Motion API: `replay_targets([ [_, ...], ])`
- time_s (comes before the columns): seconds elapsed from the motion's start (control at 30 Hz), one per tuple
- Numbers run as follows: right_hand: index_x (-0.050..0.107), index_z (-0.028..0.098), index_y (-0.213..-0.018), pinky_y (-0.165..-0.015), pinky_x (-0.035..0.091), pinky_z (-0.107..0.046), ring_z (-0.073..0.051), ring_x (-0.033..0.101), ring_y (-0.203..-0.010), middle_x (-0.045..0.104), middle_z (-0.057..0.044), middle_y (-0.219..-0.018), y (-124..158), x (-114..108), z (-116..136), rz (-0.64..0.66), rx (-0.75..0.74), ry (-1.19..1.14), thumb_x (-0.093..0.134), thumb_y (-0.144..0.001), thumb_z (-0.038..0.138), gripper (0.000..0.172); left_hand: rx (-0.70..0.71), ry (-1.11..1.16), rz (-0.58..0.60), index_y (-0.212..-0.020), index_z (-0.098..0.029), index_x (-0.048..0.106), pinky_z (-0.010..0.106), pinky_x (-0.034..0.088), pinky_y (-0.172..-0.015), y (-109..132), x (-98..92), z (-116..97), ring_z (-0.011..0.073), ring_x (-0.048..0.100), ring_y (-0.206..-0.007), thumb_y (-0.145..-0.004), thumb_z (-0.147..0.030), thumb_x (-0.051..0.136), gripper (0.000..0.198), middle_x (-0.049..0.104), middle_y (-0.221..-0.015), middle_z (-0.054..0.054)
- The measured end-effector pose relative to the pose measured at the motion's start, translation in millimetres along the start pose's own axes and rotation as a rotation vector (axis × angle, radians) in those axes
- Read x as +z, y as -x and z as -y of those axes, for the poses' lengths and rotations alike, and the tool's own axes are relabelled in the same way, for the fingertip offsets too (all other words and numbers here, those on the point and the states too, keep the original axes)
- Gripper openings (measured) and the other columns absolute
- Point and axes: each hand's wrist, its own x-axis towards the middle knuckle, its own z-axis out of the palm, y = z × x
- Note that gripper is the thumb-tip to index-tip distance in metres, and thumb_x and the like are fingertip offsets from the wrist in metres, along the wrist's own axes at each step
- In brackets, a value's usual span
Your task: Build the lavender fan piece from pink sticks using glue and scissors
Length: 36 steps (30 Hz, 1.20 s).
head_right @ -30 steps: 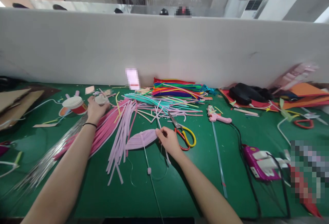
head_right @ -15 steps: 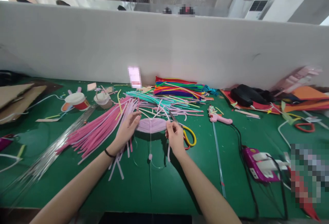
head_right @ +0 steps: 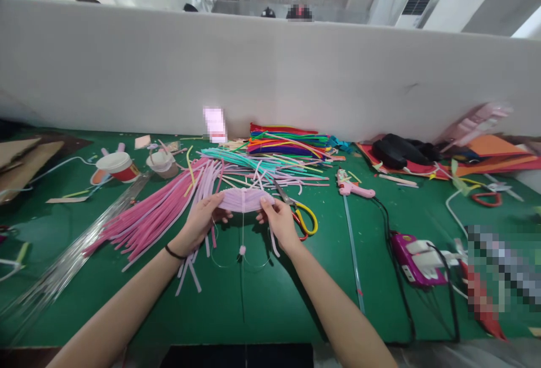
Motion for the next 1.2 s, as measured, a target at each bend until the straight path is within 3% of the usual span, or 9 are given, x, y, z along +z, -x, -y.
replay_targets([
  [0.13,0.066,0.015,-0.073,-0.050,0.048,-0.023,-0.010,0.057,-0.049,0.065,-0.002,-0.061,-2.2,-0.5,-1.4,-0.068,0.020,-0.074,0.073,-0.069,0.055,0.041,-0.015,0.059,0.052,-0.087,-0.012,0.067,0.022,0.049,-0.049,1.9,3.1,-1.1,0.0145,0.066,-0.062,-0.074,-0.046,0.073,0.037,0.072,-0.076,0.007],
  [0.3,0.066,0.014,-0.073,-0.050,0.047,-0.022,-0.010,0.058,-0.050,0.066,-0.003,-0.063,-4.3,-3.1,-3.3,-0.100,0.036,-0.145,0.075,-0.069,0.053,0.040,0.028,0.013,-0.007,-0.077,-0.014,0.065,0.019,0.049,-0.055,0.2,-2.0,0.8,0.0111,0.066,-0.064,-0.072,-0.034,0.078,0.024,0.072,-0.078,0.005],
  [0.57,0.067,0.015,-0.074,-0.051,0.048,-0.023,-0.010,0.058,-0.050,0.065,-0.001,-0.062,-3.1,-1.6,-6.7,-0.043,0.031,-0.137,0.073,-0.071,0.052,0.039,-0.059,0.095,0.020,-0.087,-0.014,0.069,0.020,0.053,-0.057,-0.3,-2.2,0.0,0.0153,0.070,-0.074,-0.071,-0.030,0.080,0.025,0.072,-0.083,0.005],
  [0.8,0.066,0.015,-0.073,-0.050,0.048,-0.022,-0.010,0.057,-0.050,0.064,-0.002,-0.062,-2.7,0.9,-4.5,-0.044,0.062,-0.153,0.075,-0.068,0.052,0.039,-0.067,0.119,0.002,-0.076,-0.011,0.068,0.019,0.055,-0.065,-0.1,-0.9,1.6,0.0139,0.071,-0.072,-0.072,-0.028,0.080,0.021,0.073,-0.074,0.007],
  [1.0,0.065,0.015,-0.071,-0.050,0.049,-0.023,-0.010,0.056,-0.048,0.063,-0.001,-0.060,-3.0,1.7,-3.5,-0.104,0.077,-0.137,0.076,-0.065,0.054,0.042,-0.136,0.100,0.064,-0.091,-0.012,0.068,0.023,0.057,-0.066,3.8,2.8,-2.7,0.0169,0.072,-0.076,-0.071,-0.024,0.081,0.027,0.075,-0.086,0.010],
  [1.2,0.066,0.014,-0.077,-0.051,0.049,-0.022,-0.010,0.058,-0.051,0.065,-0.002,-0.064,-0.9,2.3,-8.1,-0.021,0.049,-0.106,0.073,-0.071,0.053,0.039,-0.153,0.094,0.038,-0.078,-0.011,0.070,0.020,0.056,-0.068,3.4,4.1,-0.1,0.0138,0.071,-0.073,-0.070,-0.022,0.081,0.018,0.075,-0.083,0.009],
])
